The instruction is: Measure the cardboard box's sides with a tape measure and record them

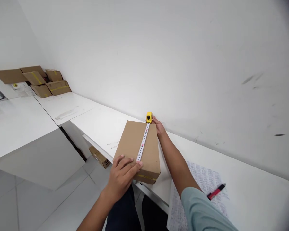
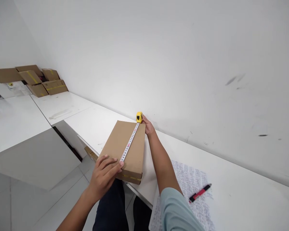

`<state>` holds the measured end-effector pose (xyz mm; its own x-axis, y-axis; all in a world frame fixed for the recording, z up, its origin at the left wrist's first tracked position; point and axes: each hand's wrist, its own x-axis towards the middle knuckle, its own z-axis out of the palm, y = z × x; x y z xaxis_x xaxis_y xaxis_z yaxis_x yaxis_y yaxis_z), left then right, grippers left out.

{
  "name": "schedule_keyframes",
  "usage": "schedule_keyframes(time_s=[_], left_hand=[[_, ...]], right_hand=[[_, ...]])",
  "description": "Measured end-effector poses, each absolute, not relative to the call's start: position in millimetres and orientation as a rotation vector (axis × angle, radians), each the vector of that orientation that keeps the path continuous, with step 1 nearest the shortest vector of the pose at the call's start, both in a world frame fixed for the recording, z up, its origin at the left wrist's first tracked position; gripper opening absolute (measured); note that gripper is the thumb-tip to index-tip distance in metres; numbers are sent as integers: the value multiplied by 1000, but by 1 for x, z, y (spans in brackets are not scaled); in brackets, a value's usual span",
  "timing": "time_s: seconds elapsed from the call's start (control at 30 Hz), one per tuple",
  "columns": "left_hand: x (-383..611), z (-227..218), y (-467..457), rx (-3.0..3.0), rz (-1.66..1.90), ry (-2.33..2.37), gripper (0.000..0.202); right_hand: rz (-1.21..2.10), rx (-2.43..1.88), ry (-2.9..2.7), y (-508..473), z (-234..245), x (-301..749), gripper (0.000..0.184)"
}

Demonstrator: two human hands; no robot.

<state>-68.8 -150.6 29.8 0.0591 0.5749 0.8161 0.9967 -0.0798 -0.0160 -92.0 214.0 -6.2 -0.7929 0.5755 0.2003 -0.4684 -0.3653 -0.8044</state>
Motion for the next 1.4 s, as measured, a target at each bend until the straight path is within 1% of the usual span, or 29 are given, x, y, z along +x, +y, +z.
schedule_keyframes(time_s=[0.23,0.3,0.37,0.43,0.5,0.57,0.63,0.73,0.87,0.97,1.0,1.07,1.13,1.17,1.23,1.3,1.4], left_hand=[[-77,29,-150,-1745,-818,-1520,38],[-78,29,-155,-1714,-844,-1488,41],[-77,31,-164,-1631,-913,-1441,48],[-73,35,-174,-1529,-989,-1384,59],[-66,40,-179,-1470,-1037,-1355,70],[-58,44,-177,-1477,-1062,-1341,75],[-48,47,-167,-1557,-1074,-1316,75],[-27,48,-145,-1718,-1091,-1234,68],[3,38,-124,-1815,-1106,-1158,50],[17,28,-117,-1877,-1043,-1201,47],[18,26,-116,-1901,-985,-1241,50],[13,25,-112,-1922,-839,-1365,65],[0,28,-106,-1857,-727,-1561,79],[-8,30,-101,-1793,-694,-1675,81],[-23,34,-92,-1656,-667,-1873,77],[-34,36,-83,-1566,-681,-1980,67],[-42,46,-77,-1512,-689,-2087,55]], right_hand=[[2141,-167,-1264,219,7,-87,37],[2134,-175,-1287,225,17,-75,33],[2119,-186,-1293,230,29,-53,33],[2087,-177,-1300,229,41,-20,38],[2040,-146,-1354,218,52,18,49],[2001,-122,-1467,198,62,56,57],[1981,-122,-1582,168,68,88,58],[1968,-134,-1657,116,68,124,54],[2029,-253,-1590,54,50,161,49],[2018,-437,-1374,19,24,192,45],[2001,-502,-1282,9,13,203,43],[1965,-603,-1095,-13,-11,220,42],[1944,-659,-908,-35,-38,231,40],[1946,-673,-819,-47,-50,234,38],[1976,-678,-673,-69,-70,233,37],[2051,-655,-599,-87,-81,229,38],[2204,-577,-617,-99,-80,221,41]])
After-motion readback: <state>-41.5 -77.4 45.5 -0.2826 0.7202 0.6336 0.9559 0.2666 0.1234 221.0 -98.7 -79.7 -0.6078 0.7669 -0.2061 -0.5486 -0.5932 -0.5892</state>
